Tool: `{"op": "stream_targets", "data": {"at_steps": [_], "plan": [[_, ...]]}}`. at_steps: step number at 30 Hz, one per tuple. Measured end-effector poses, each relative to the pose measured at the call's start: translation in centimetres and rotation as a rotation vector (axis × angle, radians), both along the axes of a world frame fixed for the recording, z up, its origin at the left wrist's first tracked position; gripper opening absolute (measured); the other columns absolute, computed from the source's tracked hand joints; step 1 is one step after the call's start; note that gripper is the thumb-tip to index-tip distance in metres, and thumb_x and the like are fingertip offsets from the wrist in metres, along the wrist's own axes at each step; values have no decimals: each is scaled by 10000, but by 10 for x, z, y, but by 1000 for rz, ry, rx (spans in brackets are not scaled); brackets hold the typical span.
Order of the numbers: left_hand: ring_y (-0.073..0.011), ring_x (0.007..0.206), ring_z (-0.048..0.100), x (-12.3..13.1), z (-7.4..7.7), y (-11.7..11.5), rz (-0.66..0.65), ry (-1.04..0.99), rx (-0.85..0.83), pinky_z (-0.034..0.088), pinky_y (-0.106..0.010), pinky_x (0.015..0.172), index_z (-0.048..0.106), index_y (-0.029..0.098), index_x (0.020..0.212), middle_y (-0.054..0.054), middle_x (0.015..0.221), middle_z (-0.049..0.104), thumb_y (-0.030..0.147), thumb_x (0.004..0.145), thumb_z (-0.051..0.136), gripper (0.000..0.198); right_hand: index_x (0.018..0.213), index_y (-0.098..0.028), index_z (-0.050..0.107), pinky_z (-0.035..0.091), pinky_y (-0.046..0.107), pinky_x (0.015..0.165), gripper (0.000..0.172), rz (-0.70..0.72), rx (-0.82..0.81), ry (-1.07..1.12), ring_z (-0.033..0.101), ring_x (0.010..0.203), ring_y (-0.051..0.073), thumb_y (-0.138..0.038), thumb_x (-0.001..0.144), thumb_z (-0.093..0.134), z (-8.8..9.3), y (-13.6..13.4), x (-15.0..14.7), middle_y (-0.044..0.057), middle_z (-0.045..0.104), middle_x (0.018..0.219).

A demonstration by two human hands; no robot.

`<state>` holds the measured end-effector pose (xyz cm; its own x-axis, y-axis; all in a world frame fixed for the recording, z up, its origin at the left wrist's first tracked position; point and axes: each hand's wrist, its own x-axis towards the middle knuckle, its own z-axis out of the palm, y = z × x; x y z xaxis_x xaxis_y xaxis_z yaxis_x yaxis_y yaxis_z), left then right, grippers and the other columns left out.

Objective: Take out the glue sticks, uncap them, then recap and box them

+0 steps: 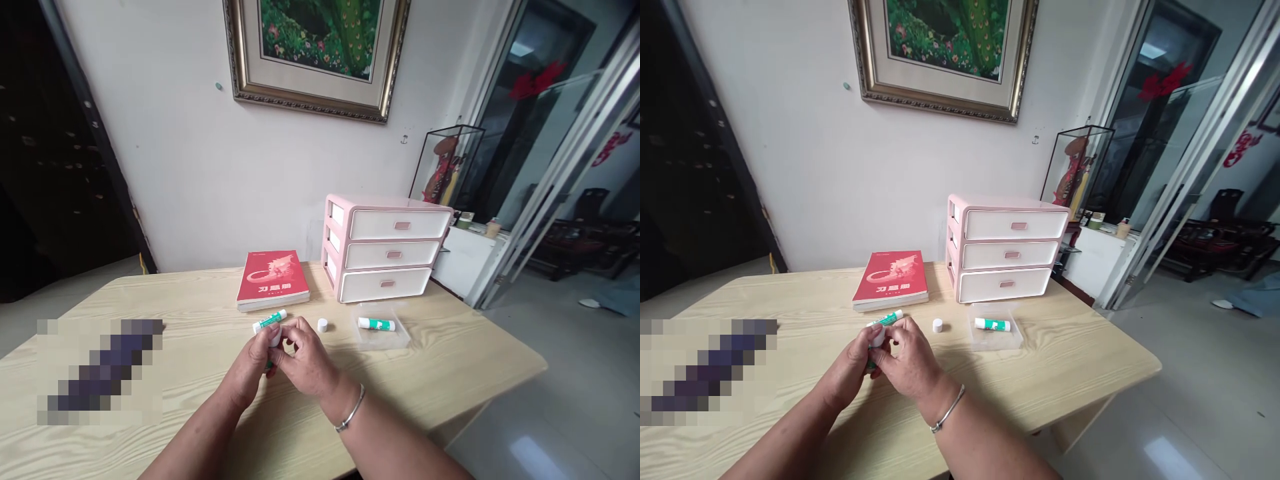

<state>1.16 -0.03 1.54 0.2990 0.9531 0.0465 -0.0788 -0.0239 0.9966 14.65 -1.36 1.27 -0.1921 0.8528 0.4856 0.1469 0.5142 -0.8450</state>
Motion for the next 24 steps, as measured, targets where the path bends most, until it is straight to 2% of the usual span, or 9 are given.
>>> {"op": "stream_targets", "data": {"at_steps": [4, 6, 9, 11, 13, 16, 19, 21, 24], "plan": [[-114, 530, 375, 3, -8, -2, -6, -39, -14, 357, -227, 469, 470, 186, 677, 29, 614, 414, 601, 900, 423, 473, 1017, -231, 665, 565, 223, 474, 173, -50, -9, 5, 606, 743, 127, -265, 849, 688, -3, -8, -2, 44, 474, 1083], [-125, 579, 425, 4, -10, -4, -44, -45, 2, 398, -231, 518, 507, 182, 726, 15, 658, 466, 591, 913, 421, 457, 1036, -237, 660, 594, 261, 606, 163, -106, 49, -63, 616, 825, 147, -235, 873, 659, -1, -15, 2, 49, 500, 1104], [-184, 802, 548, 6, -9, -8, -160, -25, 72, 488, -295, 710, 580, 197, 962, -35, 878, 587, 596, 940, 381, 447, 1138, -241, 622, 536, 349, 903, 261, -193, 200, -206, 582, 1050, 198, -161, 890, 627, 7, -29, 15, 58, 567, 1142], [-234, 1013, 553, 6, -4, -10, -203, 53, 178, 485, -359, 864, 559, 223, 1144, -67, 1065, 599, 601, 946, 371, 467, 1227, -232, 561, 487, 387, 965, 326, -251, 259, -300, 568, 1093, 219, -151, 913, 599, 13, -38, 30, 70, 608, 1160], [-260, 1121, 524, 5, 1, -11, -166, 190, 277, 445, -405, 967, 517, 237, 1255, -80, 1146, 586, 602, 938, 393, 499, 1250, -223, 532, 470, 413, 954, 324, -335, 294, -431, 573, 1077, 242, -163, 934, 575, 20, -45, 51, 84, 633, 1149], [-272, 1090, 554, 3, 4, -9, -89, 403, 310, 427, -433, 996, 525, 235, 1281, -90, 1141, 603, 606, 914, 443, 529, 1193, -233, 556, 429, 421, 944, 247, -476, 340, -663, 569, 1040, 253, -165, 957, 537, 31, -52, 91, 84, 641, 1110], [-271, 1010, 591, -1, 0, -4, -94, 488, 318, 461, -409, 936, 572, 220, 1229, -97, 1096, 630, 605, 913, 441, 515, 1153, -239, 579, 394, 407, 929, 217, -586, 331, -889, 552, 1022, 247, -158, 980, 476, 40, -53, 136, 80, 640, 1058], [-261, 934, 606, -2, -3, -1, -107, 503, 338, 480, -386, 882, 588, 208, 1194, -90, 1001, 643, 604, 920, 420, 509, 1152, -226, 588, 375, 389, 929, 235, -610, 294, -1020, 541, 1021, 242, -133, 970, 473, 40, -50, 163, 87, 637, 1038], [-234, 825, 603, -3, -4, 2, -108, 529, 345, 499, -346, 786, 600, 209, 1145, -64, 895, 625, 608, 923, 403, 498, 1117, -207, 612, 355, 360, 911, 214, -607, 222, -1139, 527, 993, 229, -128, 946, 510, 29, -42, 193, 84, 625, 1004]]}}
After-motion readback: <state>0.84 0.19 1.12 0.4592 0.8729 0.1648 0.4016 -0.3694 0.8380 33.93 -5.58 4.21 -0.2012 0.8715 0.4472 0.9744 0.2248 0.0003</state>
